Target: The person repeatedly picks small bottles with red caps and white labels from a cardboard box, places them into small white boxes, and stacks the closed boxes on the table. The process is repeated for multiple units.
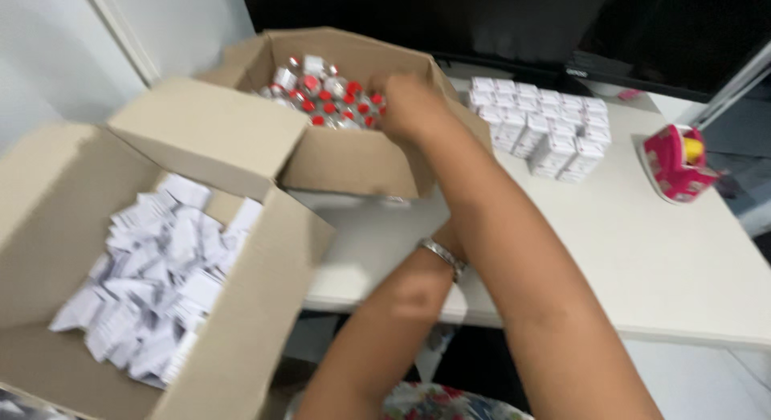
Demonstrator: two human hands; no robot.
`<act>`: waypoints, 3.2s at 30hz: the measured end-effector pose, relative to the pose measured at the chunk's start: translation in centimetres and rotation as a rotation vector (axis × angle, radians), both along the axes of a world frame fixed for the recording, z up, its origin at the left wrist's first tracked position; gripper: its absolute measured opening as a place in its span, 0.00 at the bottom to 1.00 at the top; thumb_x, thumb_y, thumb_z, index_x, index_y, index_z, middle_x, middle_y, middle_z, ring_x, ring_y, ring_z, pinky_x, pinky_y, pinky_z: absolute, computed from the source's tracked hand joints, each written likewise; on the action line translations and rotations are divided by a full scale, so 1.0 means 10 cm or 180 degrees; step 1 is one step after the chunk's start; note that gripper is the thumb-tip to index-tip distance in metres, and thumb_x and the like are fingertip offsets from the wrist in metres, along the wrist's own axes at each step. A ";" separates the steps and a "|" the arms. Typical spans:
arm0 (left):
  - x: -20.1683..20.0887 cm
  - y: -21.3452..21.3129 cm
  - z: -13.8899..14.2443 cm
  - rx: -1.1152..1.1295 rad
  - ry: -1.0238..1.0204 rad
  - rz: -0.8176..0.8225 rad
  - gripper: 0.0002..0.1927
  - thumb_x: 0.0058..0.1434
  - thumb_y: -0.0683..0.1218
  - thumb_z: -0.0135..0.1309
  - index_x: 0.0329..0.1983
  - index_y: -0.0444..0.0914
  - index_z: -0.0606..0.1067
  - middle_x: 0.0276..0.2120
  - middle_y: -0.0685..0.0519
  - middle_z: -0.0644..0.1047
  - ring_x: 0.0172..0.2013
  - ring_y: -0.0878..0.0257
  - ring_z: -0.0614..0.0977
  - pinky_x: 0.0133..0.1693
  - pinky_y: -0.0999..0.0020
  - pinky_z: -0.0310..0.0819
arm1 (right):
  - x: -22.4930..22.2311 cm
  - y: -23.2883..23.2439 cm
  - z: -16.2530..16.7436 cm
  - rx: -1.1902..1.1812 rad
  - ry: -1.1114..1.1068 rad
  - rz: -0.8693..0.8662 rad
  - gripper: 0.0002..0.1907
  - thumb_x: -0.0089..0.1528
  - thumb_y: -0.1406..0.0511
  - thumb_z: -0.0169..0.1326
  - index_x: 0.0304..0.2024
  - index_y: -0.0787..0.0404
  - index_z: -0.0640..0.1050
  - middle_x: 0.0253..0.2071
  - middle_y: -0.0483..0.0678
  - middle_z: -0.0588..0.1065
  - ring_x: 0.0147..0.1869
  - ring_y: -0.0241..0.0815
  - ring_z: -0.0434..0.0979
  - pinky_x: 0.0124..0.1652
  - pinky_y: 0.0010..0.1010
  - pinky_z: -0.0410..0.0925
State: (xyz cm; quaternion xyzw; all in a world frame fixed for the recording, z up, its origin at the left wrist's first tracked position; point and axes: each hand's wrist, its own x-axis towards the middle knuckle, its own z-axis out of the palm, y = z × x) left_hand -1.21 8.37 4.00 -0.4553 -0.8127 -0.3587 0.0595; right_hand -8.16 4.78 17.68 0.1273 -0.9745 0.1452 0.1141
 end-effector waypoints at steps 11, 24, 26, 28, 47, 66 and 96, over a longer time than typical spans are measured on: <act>-0.06 -0.15 0.24 -0.0204 -0.0173 0.0009 0.13 0.59 0.47 0.58 0.47 0.42 0.76 0.45 0.47 0.81 0.46 0.50 0.82 0.48 0.56 0.75 | -0.50 -0.23 -0.03 0.0605 -0.1537 0.0353 0.13 0.58 0.60 0.61 0.46 0.46 0.83 0.50 0.43 0.82 0.55 0.42 0.79 0.53 0.38 0.71; -0.04 -0.09 0.12 -0.0262 -0.0217 -0.0055 0.12 0.59 0.46 0.57 0.46 0.42 0.78 0.43 0.46 0.81 0.45 0.50 0.82 0.48 0.56 0.76 | -0.47 -0.16 -0.12 0.0219 -0.1283 0.0458 0.07 0.59 0.66 0.56 0.37 0.55 0.84 0.40 0.47 0.83 0.46 0.42 0.81 0.47 0.36 0.73; -0.06 -0.08 0.10 -0.0273 -0.0240 -0.0068 0.12 0.59 0.46 0.57 0.46 0.42 0.78 0.43 0.46 0.82 0.45 0.50 0.83 0.48 0.56 0.76 | -0.43 -0.17 -0.11 0.0380 -0.1091 0.0312 0.06 0.56 0.65 0.59 0.36 0.53 0.84 0.40 0.47 0.82 0.45 0.43 0.80 0.46 0.37 0.72; -0.07 -0.06 0.08 -0.0270 -0.0259 -0.0084 0.12 0.59 0.46 0.57 0.45 0.41 0.78 0.43 0.46 0.82 0.45 0.50 0.83 0.48 0.56 0.76 | -0.38 -0.19 -0.07 0.0412 -0.0829 -0.0024 0.09 0.52 0.62 0.64 0.36 0.52 0.83 0.39 0.47 0.80 0.45 0.47 0.79 0.46 0.38 0.71; 0.06 -0.15 -0.07 -0.0058 0.0186 -0.0276 0.10 0.51 0.45 0.60 0.37 0.40 0.79 0.36 0.46 0.81 0.40 0.47 0.82 0.43 0.53 0.76 | 1.00 1.88 -0.23 -0.1304 0.0154 -0.0663 0.07 0.57 0.65 0.62 0.33 0.64 0.82 0.26 0.50 0.78 0.28 0.38 0.76 0.31 0.31 0.69; 0.40 -1.65 1.40 -0.2183 0.0998 0.1352 0.10 0.58 0.45 0.56 0.40 0.38 0.82 0.42 0.43 0.82 0.44 0.49 0.84 0.43 0.52 0.79 | 1.44 1.28 -0.49 0.0494 0.0396 -0.0866 0.28 0.56 0.52 0.68 0.57 0.51 0.81 0.48 0.56 0.77 0.44 0.54 0.81 0.40 0.46 0.72; 2.10 -4.48 1.93 -0.0708 0.0556 0.1919 0.16 0.57 0.53 0.63 0.35 0.36 0.77 0.26 0.46 0.78 0.27 0.53 0.81 0.31 0.56 0.74 | 1.93 -1.97 -0.26 -0.1670 -0.0147 0.2683 0.08 0.65 0.64 0.60 0.41 0.63 0.80 0.32 0.56 0.78 0.36 0.59 0.76 0.36 0.43 0.68</act>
